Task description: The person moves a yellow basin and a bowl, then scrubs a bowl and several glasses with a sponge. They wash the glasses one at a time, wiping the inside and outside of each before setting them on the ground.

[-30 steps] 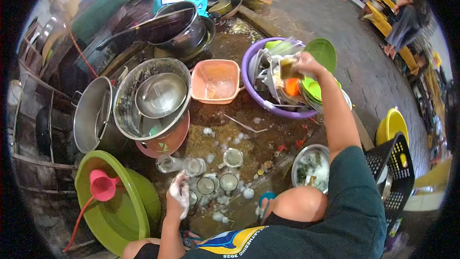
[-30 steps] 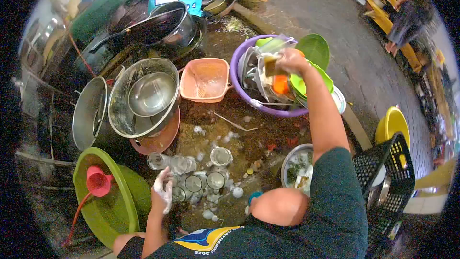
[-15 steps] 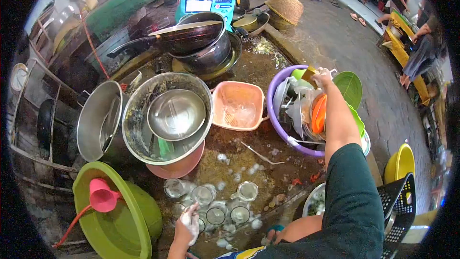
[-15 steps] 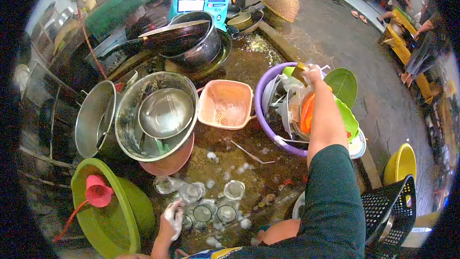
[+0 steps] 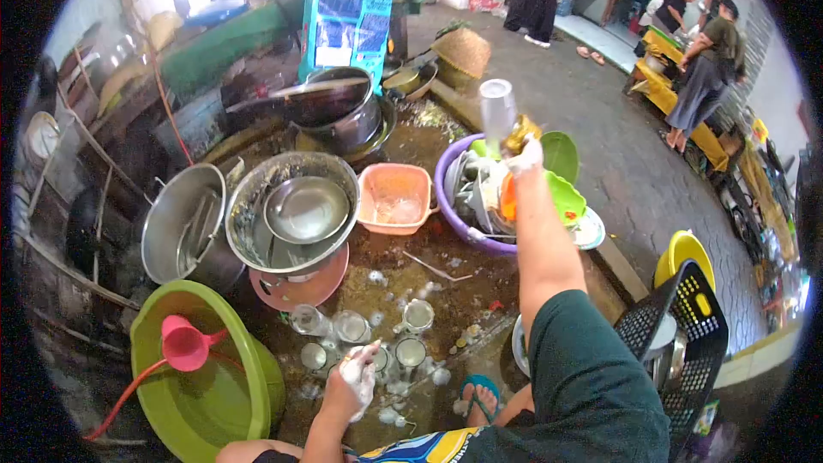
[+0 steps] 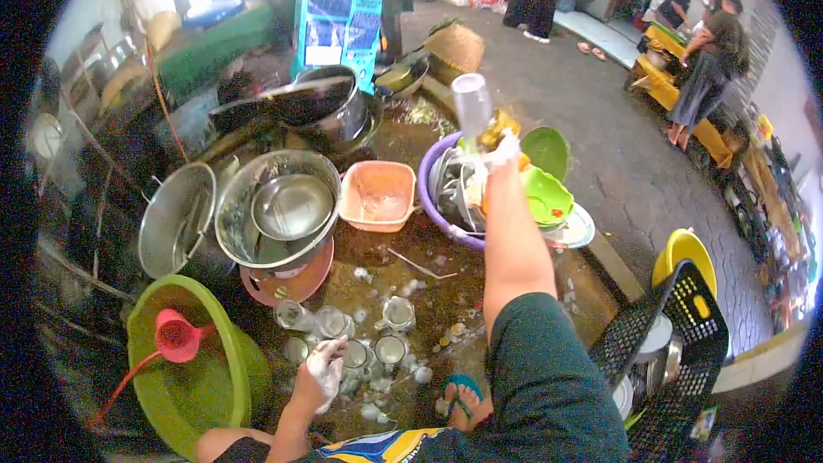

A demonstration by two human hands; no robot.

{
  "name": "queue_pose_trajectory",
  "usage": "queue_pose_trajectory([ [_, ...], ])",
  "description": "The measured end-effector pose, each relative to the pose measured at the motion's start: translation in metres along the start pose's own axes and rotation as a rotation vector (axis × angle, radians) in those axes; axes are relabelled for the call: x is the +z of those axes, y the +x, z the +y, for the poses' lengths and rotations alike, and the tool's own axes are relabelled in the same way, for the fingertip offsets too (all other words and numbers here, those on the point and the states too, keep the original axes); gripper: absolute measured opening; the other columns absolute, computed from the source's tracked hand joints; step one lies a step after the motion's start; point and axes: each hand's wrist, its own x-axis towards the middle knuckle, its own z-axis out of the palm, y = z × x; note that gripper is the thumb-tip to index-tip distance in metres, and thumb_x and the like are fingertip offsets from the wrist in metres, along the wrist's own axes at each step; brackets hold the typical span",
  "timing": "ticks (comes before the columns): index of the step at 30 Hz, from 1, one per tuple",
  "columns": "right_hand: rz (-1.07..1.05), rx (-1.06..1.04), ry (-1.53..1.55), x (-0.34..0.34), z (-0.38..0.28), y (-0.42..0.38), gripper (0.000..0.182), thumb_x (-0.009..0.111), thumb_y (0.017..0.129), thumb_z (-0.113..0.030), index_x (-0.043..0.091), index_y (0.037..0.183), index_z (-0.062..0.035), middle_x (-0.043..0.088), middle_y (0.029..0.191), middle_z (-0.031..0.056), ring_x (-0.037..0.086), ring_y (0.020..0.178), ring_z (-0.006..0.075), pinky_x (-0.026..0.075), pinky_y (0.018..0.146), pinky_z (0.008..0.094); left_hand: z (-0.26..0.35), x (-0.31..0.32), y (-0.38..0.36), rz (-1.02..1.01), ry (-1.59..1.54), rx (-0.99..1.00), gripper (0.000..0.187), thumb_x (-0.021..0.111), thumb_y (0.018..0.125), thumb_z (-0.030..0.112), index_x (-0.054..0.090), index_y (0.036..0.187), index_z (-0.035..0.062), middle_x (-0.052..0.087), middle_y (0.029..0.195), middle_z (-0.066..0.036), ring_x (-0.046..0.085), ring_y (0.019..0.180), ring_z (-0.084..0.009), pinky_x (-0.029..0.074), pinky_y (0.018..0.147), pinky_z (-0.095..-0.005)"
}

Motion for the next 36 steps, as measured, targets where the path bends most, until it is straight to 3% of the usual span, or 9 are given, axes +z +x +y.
queue_pose_trajectory([
  [6,-0.523,0.028,-0.481,0.065,-0.003,-0.16,0.009,0.05,0.066,-0.012,0.052,0.072,-0.0056,0.049,0.058,0.0043,0.049,0.048,0.0154,0.039,0.041,0.0281,0.019,-0.009,-0.02,0.117,-0.658,-0.11,0.034,0.043,0.081,0.003,0.042,0.114,-0.001,0.054,0.096,-0.009,0.054,0.082,-0.0155,0.045,0.071,-0.0268],
  [12,-1.309,-0.2,-1.543,0.057,0.05,-0.321,0.032,0.049,0.069,-0.012,0.054,0.1,-0.0055,0.057,0.089,0.0071,0.053,0.077,0.0164,0.044,0.07,0.0296,0.065,0.0,-0.021,0.114,-1.574,-0.359,0.057,0.04,0.08,0.05,0.043,0.113,0.0027,0.053,0.096,-0.012,0.056,0.074,-0.0261,0.048,0.061,-0.035],
  [16,-1.155,0.148,-1.535,0.021,0.096,-0.391,0.025,0.048,0.066,-0.005,0.058,0.089,-0.006,0.056,0.09,0.0101,0.053,0.083,0.0219,0.043,0.073,0.0315,0.039,0.032,-0.028,-0.213,-1.674,-0.476,0.048,0.036,0.078,0.051,0.049,0.102,0.0104,0.055,0.088,-0.011,0.055,0.071,-0.0269,0.047,0.057,-0.0394],
  [18,-1.173,-0.7,-1.456,0.011,0.107,-0.408,0.02,0.051,0.063,-0.006,0.06,0.081,-0.0098,0.054,0.09,0.0083,0.052,0.08,0.0238,0.043,0.069,0.0336,0.018,0.045,-0.029,-0.233,-1.746,-0.41,0.048,0.037,0.078,0.051,0.049,0.101,0.0102,0.054,0.089,-0.01,0.054,0.074,-0.0254,0.046,0.061,-0.0389],
  [21,-1.584,-0.568,-1.546,0.007,0.102,-0.445,0.023,0.044,0.071,-0.005,0.056,0.088,-0.0112,0.05,0.098,0.0118,0.046,0.096,0.0303,0.035,0.084,0.0401,0.012,0.057,-0.012,0.061,-1.916,-0.318,0.045,0.037,0.079,0.048,0.049,0.1,0.0096,0.054,0.092,-0.008,0.054,0.075,-0.0256,0.046,0.062,-0.0399],
  [27,-1.536,-0.04,-1.709,-0.017,0.123,-0.477,0.022,0.044,0.07,-0.005,0.057,0.087,-0.0106,0.05,0.099,0.011,0.046,0.097,0.0295,0.035,0.084,0.04,0.0,0.039,-0.034,-0.202,-1.747,-0.378,0.04,0.04,0.081,0.039,0.047,0.103,0.0066,0.054,0.092,-0.01,0.055,0.074,-0.0236,0.046,0.065,-0.0378],
  [29,-1.511,-0.409,-1.648,0.009,0.118,-0.461,0.018,0.044,0.072,-0.007,0.057,0.085,-0.0091,0.052,0.092,0.011,0.049,0.092,0.0285,0.037,0.081,0.0381,-0.007,0.038,-0.036,-0.332,-1.658,-0.442,0.039,0.042,0.081,0.037,0.047,0.104,0.0057,0.054,0.091,-0.011,0.055,0.074,-0.0229,0.046,0.067,-0.0371],
  [35,-1.241,-0.283,-1.648,-0.033,0.154,-0.395,0.022,0.047,0.074,-0.015,0.053,0.093,-0.005,0.057,0.082,0.0141,0.055,0.074,0.0268,0.045,0.067,0.0361,-0.044,0.024,-0.032,-0.222,-1.175,-0.325,0.048,0.054,0.075,0.033,0.044,0.111,0.0022,0.053,0.097,-0.009,0.054,0.081,-0.0195,0.044,0.074,-0.0324],
  [36,-1.584,-0.907,-1.267,-0.063,0.173,-0.374,0.03,0.044,0.078,-0.018,0.05,0.104,-0.0042,0.057,0.087,0.0139,0.055,0.081,0.0236,0.045,0.07,0.0335,-0.05,0.018,-0.03,-0.25,-1.074,-0.254,0.05,0.055,0.075,0.033,0.043,0.112,0.0019,0.053,0.098,-0.009,0.054,0.082,-0.0191,0.044,0.075,-0.0319],
])
